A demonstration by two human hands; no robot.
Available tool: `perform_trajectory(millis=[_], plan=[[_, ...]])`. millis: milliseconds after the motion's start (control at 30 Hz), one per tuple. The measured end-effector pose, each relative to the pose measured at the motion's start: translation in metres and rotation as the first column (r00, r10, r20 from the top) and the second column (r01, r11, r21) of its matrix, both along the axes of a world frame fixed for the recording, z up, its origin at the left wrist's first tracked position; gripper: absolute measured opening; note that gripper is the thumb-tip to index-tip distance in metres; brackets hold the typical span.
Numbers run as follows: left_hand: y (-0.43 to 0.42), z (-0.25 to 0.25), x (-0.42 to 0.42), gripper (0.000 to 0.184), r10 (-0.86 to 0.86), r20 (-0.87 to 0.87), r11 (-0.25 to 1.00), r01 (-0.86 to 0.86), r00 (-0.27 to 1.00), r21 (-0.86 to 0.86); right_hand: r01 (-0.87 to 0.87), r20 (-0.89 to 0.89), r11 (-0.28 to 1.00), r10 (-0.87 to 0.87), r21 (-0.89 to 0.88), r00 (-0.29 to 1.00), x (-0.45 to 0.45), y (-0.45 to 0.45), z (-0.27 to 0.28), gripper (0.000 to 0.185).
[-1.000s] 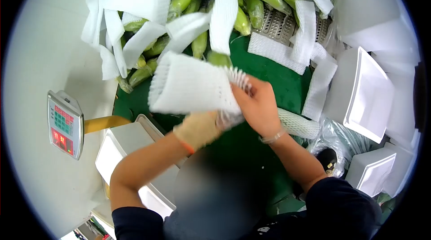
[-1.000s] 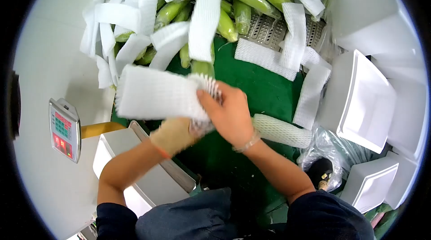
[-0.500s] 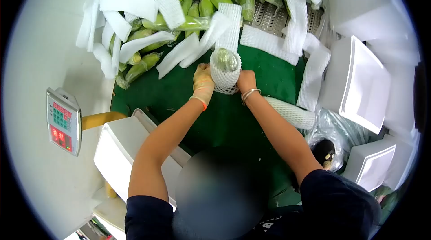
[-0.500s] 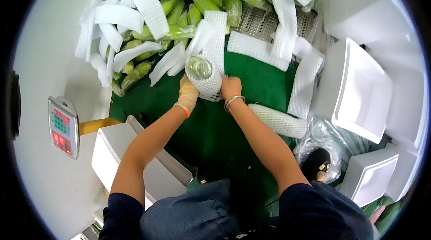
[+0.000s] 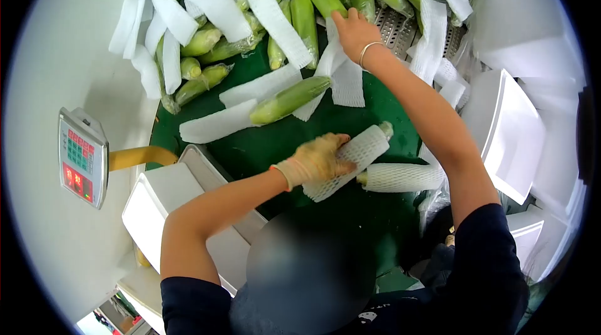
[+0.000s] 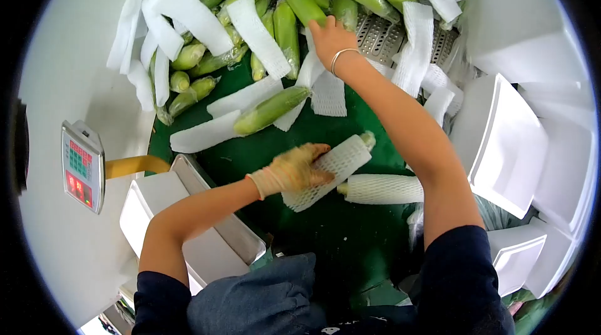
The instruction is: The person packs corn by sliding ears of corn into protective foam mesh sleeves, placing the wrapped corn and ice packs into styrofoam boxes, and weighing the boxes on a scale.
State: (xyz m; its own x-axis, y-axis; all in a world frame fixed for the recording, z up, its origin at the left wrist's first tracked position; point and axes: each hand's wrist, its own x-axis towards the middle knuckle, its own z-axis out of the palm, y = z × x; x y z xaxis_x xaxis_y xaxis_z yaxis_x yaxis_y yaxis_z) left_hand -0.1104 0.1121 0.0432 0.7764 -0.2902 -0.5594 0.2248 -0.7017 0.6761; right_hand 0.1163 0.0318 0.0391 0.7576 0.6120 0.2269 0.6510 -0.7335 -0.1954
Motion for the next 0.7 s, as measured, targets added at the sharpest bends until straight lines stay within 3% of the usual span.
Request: perform_trajectory(millis=[33, 67, 133, 200, 267, 333, 367, 400, 433, 467, 500, 533, 567, 600, 633, 667, 700], plan=[[0.013, 0.002, 0.004, 0.079, 0.018, 0.268, 0.996, -0.04, 0.963, 0.077, 0.031, -0.019, 0.987, -0.035, -0.159, 0.999, 0.001, 0.004, -0.005, 0.041], [0.027, 0.005, 0.01, 0.071, 0.007, 0.517, 0.985, -0.094, 0.856, 0.143, 0.03, -0.021, 0.987, -0.034, -0.159, 0.999, 0.0, 0.0, -0.006, 0.041], [0.055, 0.033, 0.04, 0.053, -0.052, 0.643, 0.827, -0.327, 0.764, 0.457, 0.035, -0.262, 0.972, -0.096, -0.23, 0.96, -0.006, -0.026, -0.008, 0.047], [0.075, 0.019, 0.045, 0.048, -0.043, 0.421, 0.717, -0.266, 0.906, 0.645, 0.068, -0.25, 0.993, -0.091, -0.099, 0.964, -0.022, -0.069, -0.003, 0.048], [0.09, 0.004, 0.058, 0.054, -0.036, 0.375, 0.734, -0.23, 0.926, 0.639, 0.183, -0.092, 0.924, -0.162, 0.334, 0.983, -0.029, -0.114, 0.035, 0.044], [0.083, 0.009, 0.066, 0.061, 0.138, 0.365, 0.872, -0.288, 0.921, 0.397, 0.361, -0.151, 0.774, -0.333, 0.52, 0.931, -0.034, -0.146, 0.101, 0.033], [0.073, 0.009, 0.073, 0.066, 0.301, 0.236, 0.897, -0.359, 0.924, 0.26, 0.335, -0.34, 0.715, -0.143, 0.614, 0.929, -0.034, -0.161, 0.118, 0.028], [0.052, 0.02, 0.077, 0.055, 0.378, 0.131, 0.887, -0.399, 0.916, 0.231, 0.333, -0.483, 0.637, 0.071, 0.695, 0.873, -0.034, -0.172, 0.13, 0.023], [0.045, -0.026, 0.084, 0.05, 0.381, 0.173, 0.924, -0.373, 0.908, -0.077, 0.399, -0.592, 0.588, 0.174, 0.704, 0.787, -0.044, -0.165, 0.12, 0.016], [0.041, -0.047, 0.087, 0.046, 0.411, 0.205, 0.899, -0.357, 0.889, -0.252, 0.412, -0.722, 0.681, 0.251, 0.605, 0.645, -0.051, -0.152, 0.101, 0.015], [0.036, -0.067, 0.089, 0.042, 0.432, 0.223, 0.851, -0.314, 0.874, -0.42, 0.38, -0.761, 0.685, 0.416, 0.622, 0.497, -0.064, -0.131, 0.076, 0.014], [0.031, -0.056, 0.09, 0.038, 0.476, 0.241, 0.821, -0.329, 0.846, -0.466, 0.434, -0.788, 0.66, 0.544, 0.614, 0.288, -0.082, -0.109, 0.056, 0.014], [0.026, -0.026, 0.082, 0.039, 0.581, 0.006, 0.681, -0.482, 0.814, -0.551, 0.545, -0.825, 0.636, 0.519, 0.547, 0.223, -0.102, -0.09, 0.029, 0.013], [0.021, 0.014, 0.071, 0.04, 0.631, -0.237, 0.519, -0.63, 0.738, -0.579, 0.627, -0.84, 0.598, 0.51, 0.5, 0.184, -0.118, -0.076, 0.018, 0.011], [0.019, 0.044, 0.065, 0.039, 0.62, -0.293, 0.562, -0.672, 0.728, -0.482, 0.71, -0.815, 0.482, 0.534, 0.513, 0.226, -0.13, -0.067, 0.007, 0.012], [0.013, 0.031, 0.048, 0.038, 0.514, 0.286, 0.781, -0.303, 0.809, -0.545, 0.78, -0.79, 0.358, 0.552, 0.513, 0.266, -0.139, -0.059, -0.003, 0.014], [0.014, 0.018, 0.044, 0.036, 0.611, -0.086, 0.562, -0.508, 0.787, -0.652, 0.803, -0.782, 0.257, 0.509, 0.537, 0.36, -0.144, -0.054, -0.011, 0.014]])
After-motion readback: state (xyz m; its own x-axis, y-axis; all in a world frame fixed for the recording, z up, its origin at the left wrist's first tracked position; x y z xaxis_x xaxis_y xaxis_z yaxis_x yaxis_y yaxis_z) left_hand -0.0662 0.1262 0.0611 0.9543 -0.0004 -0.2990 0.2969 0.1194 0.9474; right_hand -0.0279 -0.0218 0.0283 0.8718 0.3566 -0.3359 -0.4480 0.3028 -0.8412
